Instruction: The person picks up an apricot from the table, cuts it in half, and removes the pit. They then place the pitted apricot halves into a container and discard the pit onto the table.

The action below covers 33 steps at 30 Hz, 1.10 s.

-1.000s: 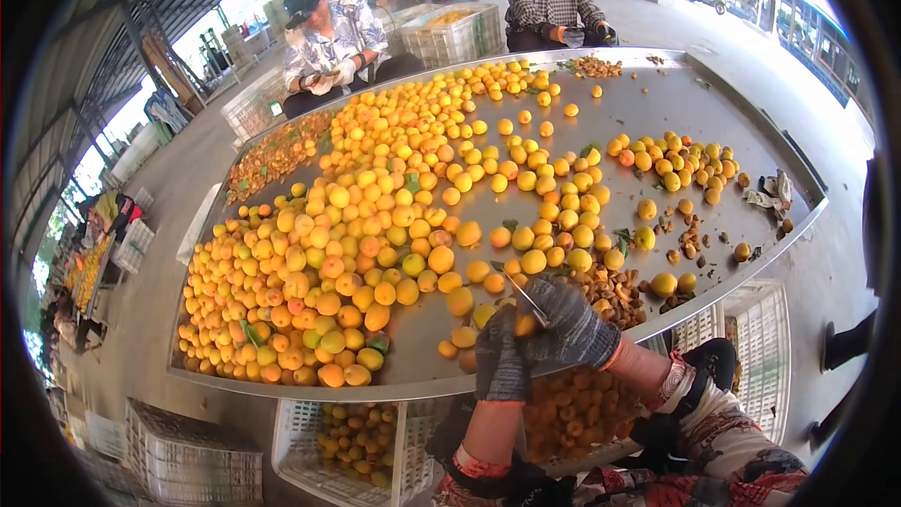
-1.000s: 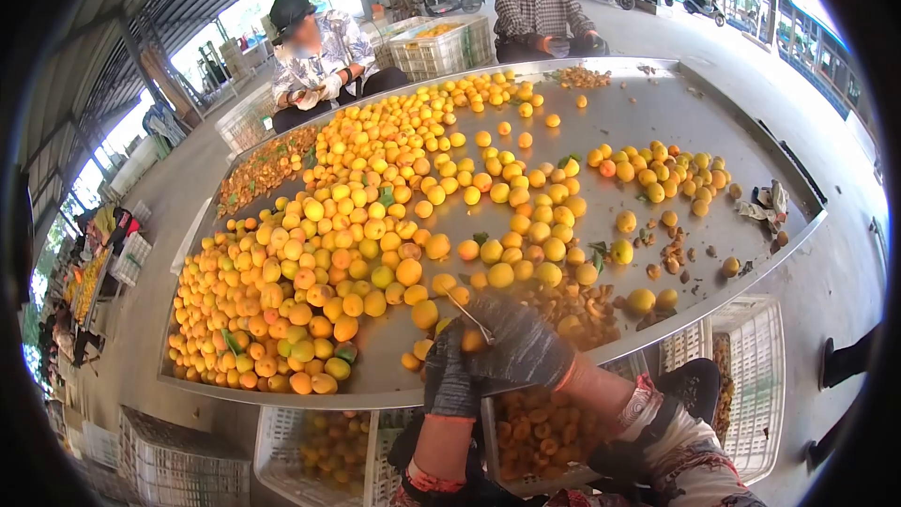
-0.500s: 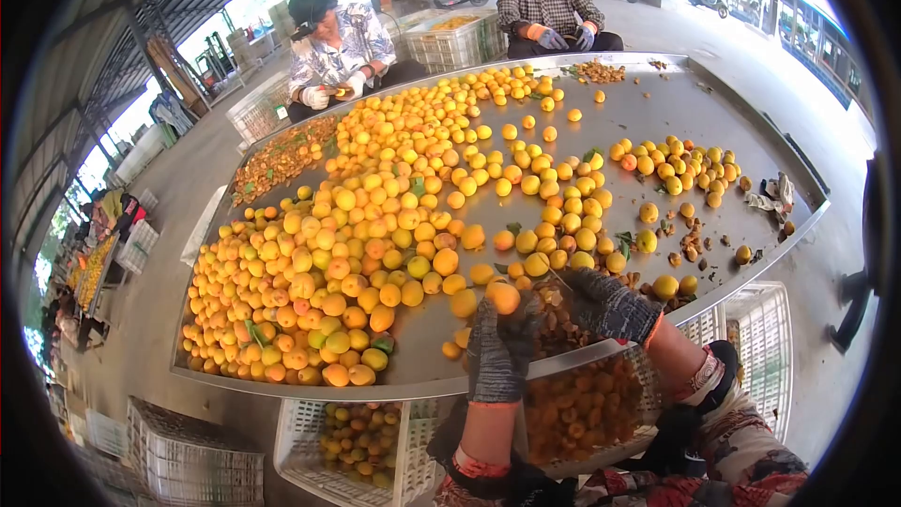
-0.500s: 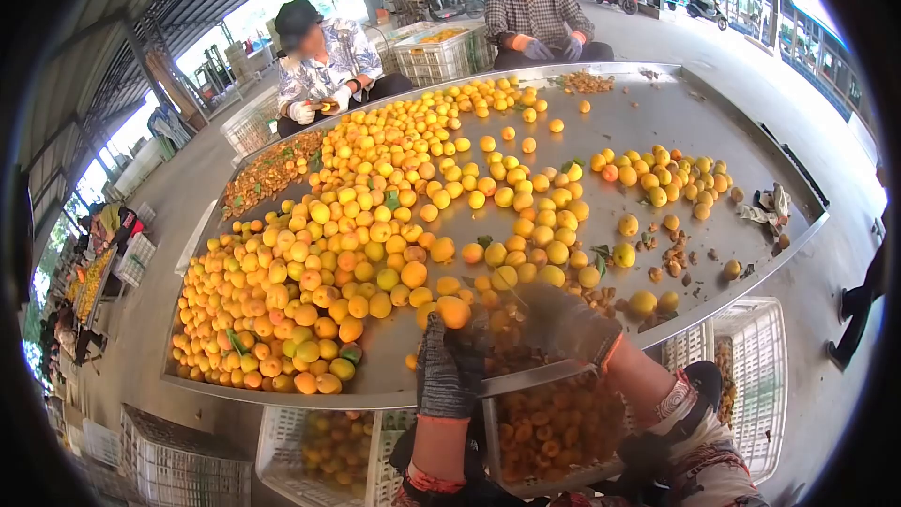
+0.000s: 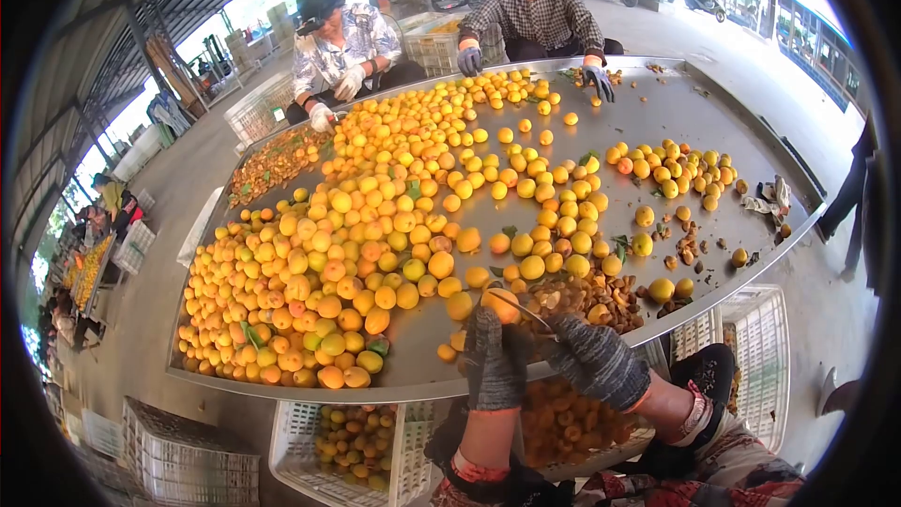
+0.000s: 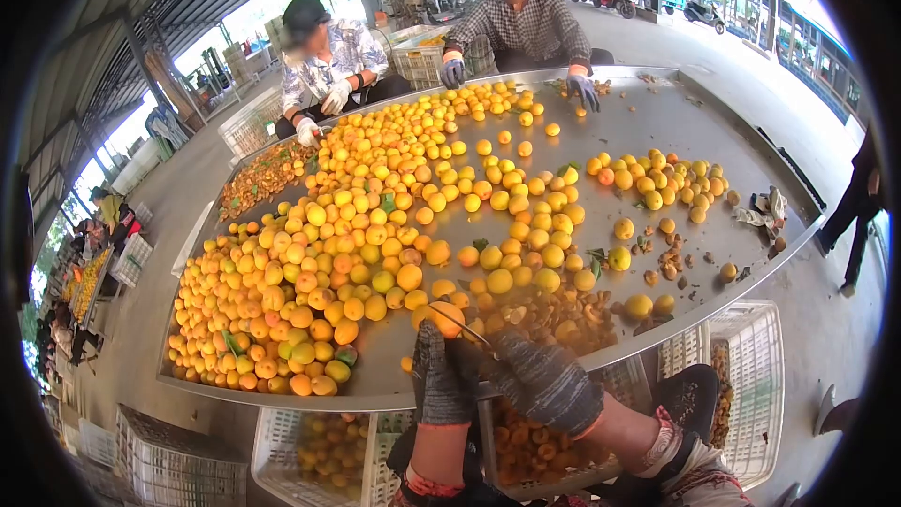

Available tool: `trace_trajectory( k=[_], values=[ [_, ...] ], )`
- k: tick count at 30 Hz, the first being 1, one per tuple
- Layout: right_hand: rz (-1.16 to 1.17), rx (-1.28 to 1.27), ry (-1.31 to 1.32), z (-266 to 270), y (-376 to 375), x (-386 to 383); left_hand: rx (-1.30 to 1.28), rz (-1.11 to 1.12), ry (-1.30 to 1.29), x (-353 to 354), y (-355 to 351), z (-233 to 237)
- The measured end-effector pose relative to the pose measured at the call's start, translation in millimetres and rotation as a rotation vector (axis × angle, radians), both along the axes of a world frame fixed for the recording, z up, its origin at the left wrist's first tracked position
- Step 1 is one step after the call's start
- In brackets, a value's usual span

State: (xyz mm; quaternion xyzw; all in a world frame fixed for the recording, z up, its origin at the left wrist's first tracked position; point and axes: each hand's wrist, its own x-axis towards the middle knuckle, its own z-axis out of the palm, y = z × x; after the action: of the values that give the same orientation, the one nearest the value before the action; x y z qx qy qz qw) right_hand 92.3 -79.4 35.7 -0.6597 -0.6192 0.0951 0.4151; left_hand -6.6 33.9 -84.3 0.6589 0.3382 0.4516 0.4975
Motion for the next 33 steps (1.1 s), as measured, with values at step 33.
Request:
trace_trajectory(
  k=[33],
  values=[
    [0.176,-0.107,0.688,-27.1,5.6,11.0,-0.382,-0.246,-0.489,-2.2,-21.2,87.1]
  ],
)
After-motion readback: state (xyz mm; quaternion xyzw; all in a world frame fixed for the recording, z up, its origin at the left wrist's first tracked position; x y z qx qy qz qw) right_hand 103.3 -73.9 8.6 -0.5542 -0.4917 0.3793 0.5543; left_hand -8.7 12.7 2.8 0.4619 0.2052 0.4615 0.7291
